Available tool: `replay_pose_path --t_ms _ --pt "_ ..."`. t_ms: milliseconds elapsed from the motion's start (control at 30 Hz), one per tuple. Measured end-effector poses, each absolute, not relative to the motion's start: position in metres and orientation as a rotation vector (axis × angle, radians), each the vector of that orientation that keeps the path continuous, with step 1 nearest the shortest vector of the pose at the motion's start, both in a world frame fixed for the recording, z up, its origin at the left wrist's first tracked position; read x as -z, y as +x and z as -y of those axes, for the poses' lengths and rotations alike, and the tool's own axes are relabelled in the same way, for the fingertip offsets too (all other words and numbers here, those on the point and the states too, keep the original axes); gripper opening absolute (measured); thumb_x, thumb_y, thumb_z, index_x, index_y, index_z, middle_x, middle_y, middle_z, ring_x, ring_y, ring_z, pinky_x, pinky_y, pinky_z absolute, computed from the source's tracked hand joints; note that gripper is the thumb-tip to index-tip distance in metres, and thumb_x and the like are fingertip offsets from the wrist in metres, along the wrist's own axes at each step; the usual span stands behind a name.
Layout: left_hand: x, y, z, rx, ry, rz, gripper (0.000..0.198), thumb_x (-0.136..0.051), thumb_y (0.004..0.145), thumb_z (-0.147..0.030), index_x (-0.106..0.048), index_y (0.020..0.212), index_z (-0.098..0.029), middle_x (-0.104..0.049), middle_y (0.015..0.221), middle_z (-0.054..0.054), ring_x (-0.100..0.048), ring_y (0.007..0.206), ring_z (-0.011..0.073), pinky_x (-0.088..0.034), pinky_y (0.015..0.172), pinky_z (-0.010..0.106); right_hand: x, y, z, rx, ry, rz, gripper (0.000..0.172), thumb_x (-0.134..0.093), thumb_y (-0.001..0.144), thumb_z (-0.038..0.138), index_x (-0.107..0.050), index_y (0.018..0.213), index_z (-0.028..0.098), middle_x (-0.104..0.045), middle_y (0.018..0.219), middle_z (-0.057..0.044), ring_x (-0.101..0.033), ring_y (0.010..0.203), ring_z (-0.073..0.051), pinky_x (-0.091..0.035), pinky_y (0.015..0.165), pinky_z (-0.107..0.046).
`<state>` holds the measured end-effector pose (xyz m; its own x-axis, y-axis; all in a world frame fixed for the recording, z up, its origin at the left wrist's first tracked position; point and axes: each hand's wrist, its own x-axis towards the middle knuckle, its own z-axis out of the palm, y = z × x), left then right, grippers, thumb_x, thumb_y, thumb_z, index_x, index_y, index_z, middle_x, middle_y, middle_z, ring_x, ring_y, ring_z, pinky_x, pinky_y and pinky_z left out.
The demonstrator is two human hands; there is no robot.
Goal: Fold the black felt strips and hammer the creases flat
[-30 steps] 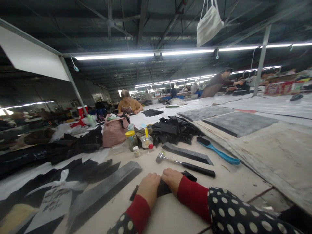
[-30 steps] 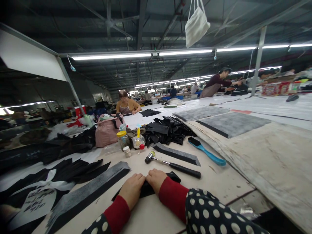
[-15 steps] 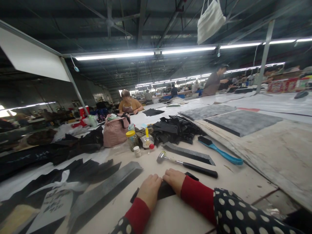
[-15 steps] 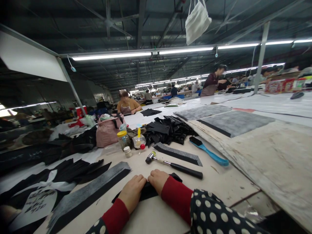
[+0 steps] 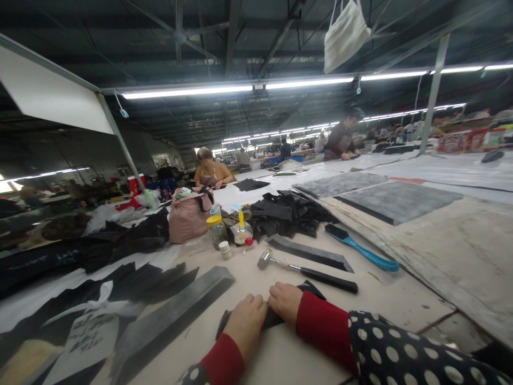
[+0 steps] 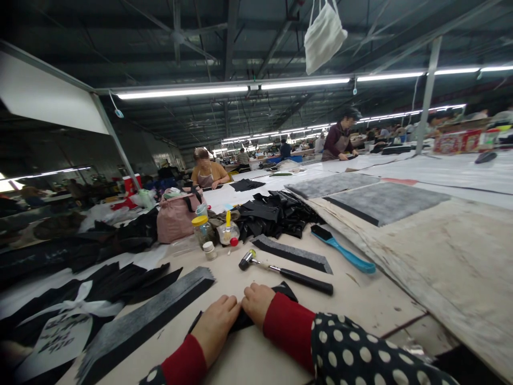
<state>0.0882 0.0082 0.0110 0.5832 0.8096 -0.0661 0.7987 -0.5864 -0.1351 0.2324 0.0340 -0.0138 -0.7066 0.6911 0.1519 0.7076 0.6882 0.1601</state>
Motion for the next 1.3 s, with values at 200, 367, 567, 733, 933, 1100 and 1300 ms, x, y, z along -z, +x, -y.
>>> replay_pose_path --t_ms 200,367,567,733,933,1100,1300 --pt "-0.017 0.091 0.003 -0.188 -2.649 1.421 0.028 -0.034 0.082 -0.008 -0.052 0.102 -0.014 -0.054 0.096 0.009 -0.049 0.088 0.0226 -0.043 0.077 0.039 0.003 0.25 -0.031 0.315 -1.176 2.835 0.02 -0.041 0.082 0.016 -0.06 0.088 0.014 -0.059 0.085 -0.008 -0.052 0.077 -0.019 -0.041 0.057 -0.029" --pt "-0.021 0.097 0.007 -0.155 -2.616 1.41 0.035 -0.033 0.081 -0.007 -0.047 0.113 -0.015 -0.055 0.096 0.008 -0.051 0.086 0.0216 -0.044 0.074 0.034 -0.001 0.276 -0.031 0.206 -1.194 2.825 0.022 -0.038 0.082 0.011 -0.059 0.09 0.012 -0.056 0.09 -0.011 -0.049 0.083 -0.019 -0.04 0.069 -0.031" --pt "-0.024 0.103 0.009 -0.192 -2.608 1.371 0.041 -0.03 0.083 -0.011 -0.041 0.123 -0.018 -0.053 0.096 0.01 -0.051 0.084 0.0229 -0.044 0.069 0.034 0.003 0.284 -0.025 0.169 -1.224 2.81 0.024 -0.038 0.083 0.012 -0.059 0.094 0.011 -0.056 0.09 -0.012 -0.048 0.084 -0.019 -0.038 0.074 -0.032" --pt "-0.03 0.108 0.01 -0.257 -2.603 1.379 0.042 -0.03 0.083 -0.013 -0.043 0.122 -0.02 -0.054 0.093 0.011 -0.052 0.082 0.0246 -0.044 0.065 0.036 0.001 0.282 -0.015 0.135 -1.3 2.807 0.026 -0.039 0.081 0.011 -0.06 0.096 0.013 -0.055 0.09 -0.012 -0.047 0.083 -0.019 -0.038 0.071 -0.029" --pt "-0.028 0.113 0.005 -0.086 -2.784 1.315 0.03 -0.038 0.081 -0.019 -0.054 0.106 -0.013 -0.052 0.1 0.011 -0.047 0.093 0.0225 -0.04 0.083 0.035 -0.006 0.284 -0.007 0.098 -1.316 2.757 0.023 -0.042 0.076 0.014 -0.06 0.09 0.012 -0.056 0.086 -0.01 -0.046 0.079 -0.019 -0.036 0.07 -0.03" --pt "-0.022 0.122 -0.001 0.072 -2.82 1.392 0.033 -0.031 0.087 -0.029 -0.056 0.099 -0.012 -0.053 0.092 0.009 -0.049 0.088 0.02 -0.039 0.085 0.035 -0.009 0.282 0.002 0.121 -1.278 2.705 0.031 -0.043 0.073 0.017 -0.055 0.1 0.009 -0.058 0.084 -0.011 -0.05 0.077 -0.02 -0.036 0.073 -0.033" --pt "-0.011 0.129 -0.005 0.15 -2.793 1.371 0.025 -0.036 0.084 -0.016 -0.057 0.098 -0.014 -0.053 0.092 0.008 -0.047 0.087 0.019 -0.04 0.082 0.031 -0.012 0.298 -0.003 -0.123 -1.179 2.594 0.037 -0.049 0.075 0.026 -0.054 0.106 0.007 -0.06 0.095 -0.013 -0.053 0.087 -0.021 -0.04 0.08 -0.034"
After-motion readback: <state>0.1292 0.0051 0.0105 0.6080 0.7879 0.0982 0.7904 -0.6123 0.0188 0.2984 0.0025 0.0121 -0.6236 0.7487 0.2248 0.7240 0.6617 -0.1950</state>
